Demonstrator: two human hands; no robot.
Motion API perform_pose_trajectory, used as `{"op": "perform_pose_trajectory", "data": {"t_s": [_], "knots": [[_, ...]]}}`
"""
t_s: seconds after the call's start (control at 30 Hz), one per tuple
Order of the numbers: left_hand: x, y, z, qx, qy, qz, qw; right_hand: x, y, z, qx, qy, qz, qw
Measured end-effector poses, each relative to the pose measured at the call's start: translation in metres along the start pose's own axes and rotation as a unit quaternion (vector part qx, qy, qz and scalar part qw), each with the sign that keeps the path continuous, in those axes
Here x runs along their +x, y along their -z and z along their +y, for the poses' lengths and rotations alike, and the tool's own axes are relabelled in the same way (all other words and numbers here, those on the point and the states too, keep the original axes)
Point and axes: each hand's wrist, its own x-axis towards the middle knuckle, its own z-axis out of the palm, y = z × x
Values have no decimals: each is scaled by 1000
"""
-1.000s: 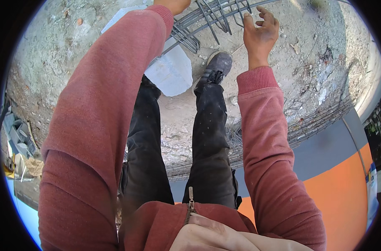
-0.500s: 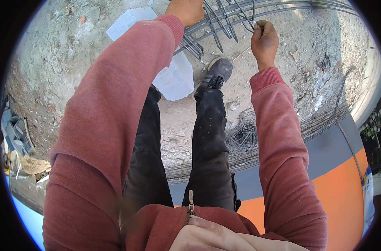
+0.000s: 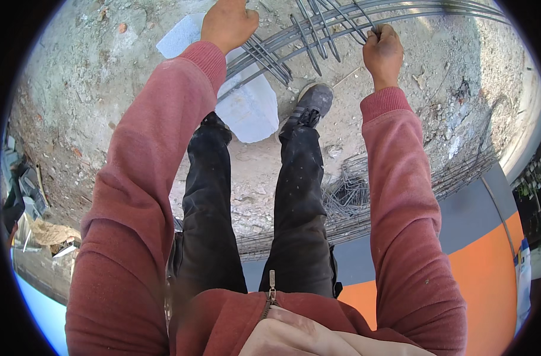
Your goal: The person assembles metal rebar cages by tying rebar together with wire, using pliers to secure the connections.
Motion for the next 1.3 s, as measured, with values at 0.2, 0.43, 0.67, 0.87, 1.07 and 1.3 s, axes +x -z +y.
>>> {"op": "perform_pose_trajectory", "data": {"t_s": [0.2,0.43,0.67,0.87,1.07,1.3], "knots": [[-26,13,-4,-45,-20,4,999,-35,1,39,-6,-38,-50,998],[-30,24,-6,-156,42,23,987,-49,3,32,-44,-103,-62,992],[-47,33,-31,21,48,-247,967,-118,3,-108,439,-464,-350,685],[-53,25,-14,107,-58,-250,961,-127,-46,-175,644,-597,-135,459],[-51,18,-33,128,-107,-187,968,-144,-57,-177,639,-586,-99,488],[-36,27,-39,151,-169,-132,965,-165,-52,-166,618,-577,-101,524]]}}
